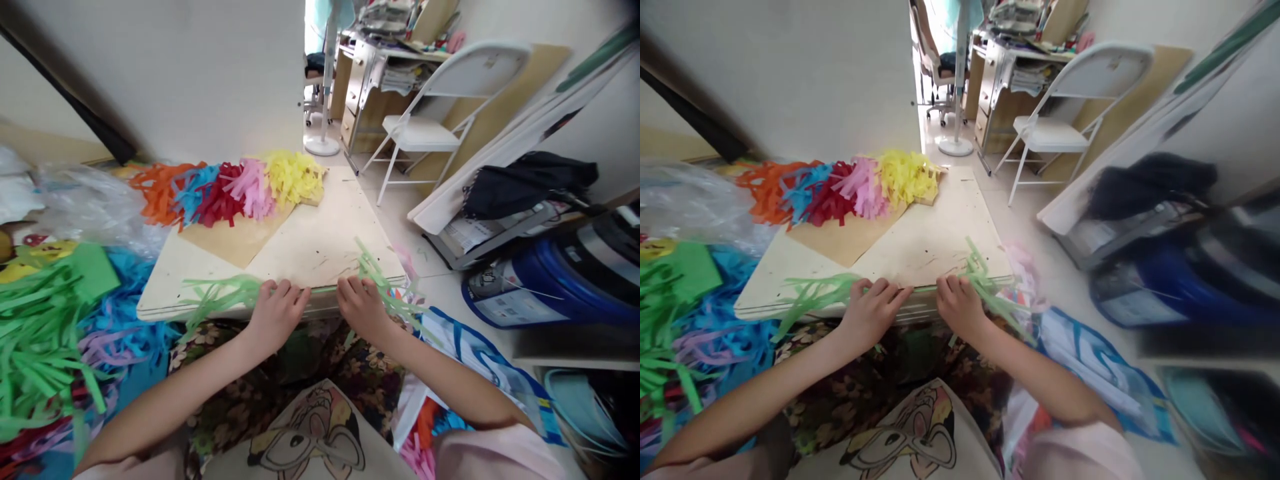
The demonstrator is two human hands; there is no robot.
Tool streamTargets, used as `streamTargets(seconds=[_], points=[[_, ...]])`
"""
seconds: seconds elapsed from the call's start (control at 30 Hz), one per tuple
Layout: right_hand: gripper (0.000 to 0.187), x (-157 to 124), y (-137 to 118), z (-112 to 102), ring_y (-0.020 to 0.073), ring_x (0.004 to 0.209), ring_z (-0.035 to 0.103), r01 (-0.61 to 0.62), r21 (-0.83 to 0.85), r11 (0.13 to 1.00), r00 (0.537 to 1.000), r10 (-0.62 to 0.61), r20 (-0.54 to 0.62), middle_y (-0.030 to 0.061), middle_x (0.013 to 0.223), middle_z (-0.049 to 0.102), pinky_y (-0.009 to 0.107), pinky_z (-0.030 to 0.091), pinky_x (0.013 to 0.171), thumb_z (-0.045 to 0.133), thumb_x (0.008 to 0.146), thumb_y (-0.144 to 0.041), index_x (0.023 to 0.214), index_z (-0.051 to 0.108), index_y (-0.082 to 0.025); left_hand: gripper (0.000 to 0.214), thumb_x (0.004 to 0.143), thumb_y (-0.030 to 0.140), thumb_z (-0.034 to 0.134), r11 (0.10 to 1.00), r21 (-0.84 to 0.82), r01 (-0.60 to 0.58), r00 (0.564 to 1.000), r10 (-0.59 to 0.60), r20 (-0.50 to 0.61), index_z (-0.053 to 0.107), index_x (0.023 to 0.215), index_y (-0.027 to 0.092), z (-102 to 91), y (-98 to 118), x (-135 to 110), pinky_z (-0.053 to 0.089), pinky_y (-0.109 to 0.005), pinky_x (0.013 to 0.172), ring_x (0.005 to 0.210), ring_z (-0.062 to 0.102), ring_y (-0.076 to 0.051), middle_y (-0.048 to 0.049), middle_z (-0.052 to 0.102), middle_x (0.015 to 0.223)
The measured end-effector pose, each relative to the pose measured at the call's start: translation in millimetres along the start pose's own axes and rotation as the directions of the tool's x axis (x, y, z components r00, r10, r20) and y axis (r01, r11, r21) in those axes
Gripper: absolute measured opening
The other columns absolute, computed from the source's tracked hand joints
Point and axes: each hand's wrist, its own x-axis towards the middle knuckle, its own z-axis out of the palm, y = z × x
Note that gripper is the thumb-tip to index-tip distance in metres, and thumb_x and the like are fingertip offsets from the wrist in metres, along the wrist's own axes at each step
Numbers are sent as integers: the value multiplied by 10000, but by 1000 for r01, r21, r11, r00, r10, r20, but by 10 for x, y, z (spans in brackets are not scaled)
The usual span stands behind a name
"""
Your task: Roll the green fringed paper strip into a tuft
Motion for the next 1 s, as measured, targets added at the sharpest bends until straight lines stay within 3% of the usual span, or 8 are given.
streamTargets(seconds=[0.13,0.3,0.4,0.5,0.63,0.7,0.83,1.0], points=[[105,-74,105,-344,167,730,415,102,349,932,954,-191,232,44,729,529,321,207,683,496,709,-160,654,585,-154,339,690,82,446,964,-234,-130,944,193,269,512,1022,104,-256,-19,-88,251,-337,650,755,450,-216,-81,551,743],[121,-55,278,-710,108,674,444,8,792,611,691,-575,437,-7,690,553,287,229,664,541,694,-186,591,605,-185,217,737,143,424,562,-817,-130,606,697,383,581,876,200,-557,-98,-49,261,-284,640,657,437,-145,-24,505,655],[93,-18,332,-652,77,658,469,-110,903,416,609,-690,392,-23,709,562,264,273,688,562,677,-143,610,614,-180,215,756,171,432,327,-945,21,504,813,292,596,895,161,-549,-163,56,283,-257,616,613,429,-127,-25,491,636],[106,-1,351,-508,60,652,482,-214,971,103,647,-730,220,-5,734,537,208,350,665,525,713,-169,663,617,-149,291,752,182,445,94,-983,159,557,813,168,567,1011,133,-444,-206,116,315,-245,609,606,437,-130,-33,493,635],[86,27,331,-444,62,703,482,-258,939,-226,800,-595,77,10,740,493,189,391,678,526,705,-151,664,593,-116,289,712,232,519,-217,-931,294,783,613,105,585,993,221,-299,-198,85,356,-245,621,645,465,-138,-25,524,664],[70,28,293,-468,56,694,479,-258,907,-332,877,-475,76,4,730,482,190,395,660,527,695,-127,647,577,-116,260,681,283,565,-379,-838,393,847,505,169,607,933,233,-261,-165,61,368,-228,560,597,472,-120,-13,526,633],[54,-14,179,-512,60,652,485,-271,848,-455,947,-286,149,6,706,501,193,384,569,530,690,-137,660,570,-116,190,616,248,641,-590,-647,483,870,409,277,612,798,201,-264,-88,68,353,-162,469,505,480,-66,10,552,594],[97,-30,55,-536,64,561,463,-338,798,-500,937,-101,334,-10,595,520,209,350,519,599,638,-207,614,572,-118,155,565,231,680,-634,-597,491,869,307,387,590,646,135,-308,-26,102,351,-139,479,507,485,-50,9,563,576]])
